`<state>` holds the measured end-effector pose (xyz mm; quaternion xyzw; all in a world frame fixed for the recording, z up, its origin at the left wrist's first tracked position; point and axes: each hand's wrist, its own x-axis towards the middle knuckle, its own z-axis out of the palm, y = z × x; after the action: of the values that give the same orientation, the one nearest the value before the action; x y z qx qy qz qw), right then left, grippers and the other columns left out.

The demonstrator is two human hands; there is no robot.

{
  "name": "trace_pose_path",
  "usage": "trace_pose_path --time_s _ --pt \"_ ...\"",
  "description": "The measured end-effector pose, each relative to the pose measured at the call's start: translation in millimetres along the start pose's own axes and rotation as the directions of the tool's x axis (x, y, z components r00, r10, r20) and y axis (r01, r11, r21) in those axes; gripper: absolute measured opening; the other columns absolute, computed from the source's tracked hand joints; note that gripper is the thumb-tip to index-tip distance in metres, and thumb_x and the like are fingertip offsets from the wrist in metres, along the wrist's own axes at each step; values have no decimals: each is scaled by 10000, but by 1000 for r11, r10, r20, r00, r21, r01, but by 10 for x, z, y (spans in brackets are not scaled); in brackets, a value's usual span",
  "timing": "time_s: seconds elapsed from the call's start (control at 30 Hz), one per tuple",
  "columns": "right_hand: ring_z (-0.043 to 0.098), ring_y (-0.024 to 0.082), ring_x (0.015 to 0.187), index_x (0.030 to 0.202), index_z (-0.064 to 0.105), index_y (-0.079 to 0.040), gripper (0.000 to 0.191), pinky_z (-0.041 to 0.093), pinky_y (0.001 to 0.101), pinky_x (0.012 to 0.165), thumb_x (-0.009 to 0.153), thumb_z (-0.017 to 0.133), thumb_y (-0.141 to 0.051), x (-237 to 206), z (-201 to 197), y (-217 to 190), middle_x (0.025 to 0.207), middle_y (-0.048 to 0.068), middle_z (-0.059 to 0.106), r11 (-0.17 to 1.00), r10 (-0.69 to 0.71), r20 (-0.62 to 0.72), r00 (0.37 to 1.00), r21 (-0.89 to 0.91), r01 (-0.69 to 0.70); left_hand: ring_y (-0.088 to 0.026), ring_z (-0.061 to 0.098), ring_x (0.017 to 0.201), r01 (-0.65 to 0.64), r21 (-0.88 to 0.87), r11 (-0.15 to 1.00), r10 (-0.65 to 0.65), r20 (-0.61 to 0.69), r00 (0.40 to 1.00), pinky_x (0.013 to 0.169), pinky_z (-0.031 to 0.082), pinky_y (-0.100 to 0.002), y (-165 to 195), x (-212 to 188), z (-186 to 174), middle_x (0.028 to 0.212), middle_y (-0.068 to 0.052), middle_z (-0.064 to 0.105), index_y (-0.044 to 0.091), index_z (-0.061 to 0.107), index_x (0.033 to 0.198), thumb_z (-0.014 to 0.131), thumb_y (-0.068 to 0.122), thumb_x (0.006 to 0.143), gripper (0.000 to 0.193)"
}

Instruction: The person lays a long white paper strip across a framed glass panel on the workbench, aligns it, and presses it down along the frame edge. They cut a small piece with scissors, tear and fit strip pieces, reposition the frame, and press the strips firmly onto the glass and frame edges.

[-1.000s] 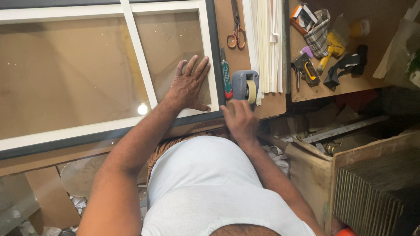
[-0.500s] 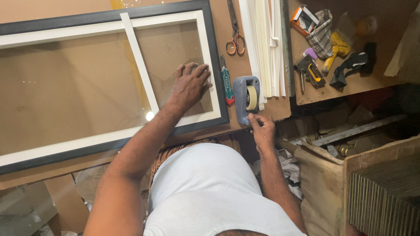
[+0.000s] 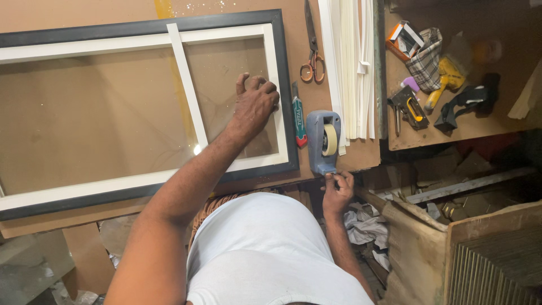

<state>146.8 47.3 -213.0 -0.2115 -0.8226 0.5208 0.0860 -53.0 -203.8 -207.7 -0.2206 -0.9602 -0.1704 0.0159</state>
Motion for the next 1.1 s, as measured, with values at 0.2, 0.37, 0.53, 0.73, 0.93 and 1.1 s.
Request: trace_pose_path --time_s 0.2,0.37,0.53,0.73,0.93,1.1 --pt "731 159 748 979 747 20 188 606 280 561 942 758 -165 52 -178 2 1047 90 677 971 -86 101 991 -214 107 -446 184 1489 247 -14 969 -245 84 966 1188 75 -662 -155 163 20 1593 -229 245 154 567 1430 934 553 567 1019" --pt "706 158 587 967 772 -5 197 533 307 545 941 763 -201 300 -516 -139 910 45 708 862 248 70 966 -471 -187 -536 -72 1514 273 -83 958 -259 143 955 1192 -18 -726 -423 284 1 1675 -246 -12 219 298 1636 953 698 389 1488" --pt "707 140 714 1020 714 11 153 558 263 563 1023 719 -142 854 -647 -666 994 89 683 951 35 -2 999 -309 -34 -523 -93 1531 261 -78 962 -243 190 951 1194 -56 -723 -519 326 -13 1693 -237 -17 260 285 1647 915 758 353 1522" --pt "696 143 845 1056 690 30 116 579 258 682 1094 653 -73 1507 -74 -1428 1080 102 683 915 -310 242 920 -188 357 -518 -67 1539 249 -53 967 -232 217 948 1201 -57 -721 -578 366 -37 1702 -231 16 267 280 1644 871 815 351 1524" --pt "718 102 752 1081 752 -6 90 592 235 640 1062 680 -57 2191 947 -1742 903 60 674 948 -275 488 828 -9 319 -494 -72 1528 264 16 964 -255 322 912 1204 -36 -715 -590 447 -30 1694 -205 12 314 271 1631 872 823 324 1526" --pt "652 67 695 1332 665 -38 323 563 229 598 1015 728 -50 2804 1794 -1721 831 25 653 953 -253 701 666 62 296 -494 -64 1530 263 17 965 -255 306 917 1194 -29 -723 -601 440 -67 1701 -202 24 321 281 1630 875 813 344 1500"
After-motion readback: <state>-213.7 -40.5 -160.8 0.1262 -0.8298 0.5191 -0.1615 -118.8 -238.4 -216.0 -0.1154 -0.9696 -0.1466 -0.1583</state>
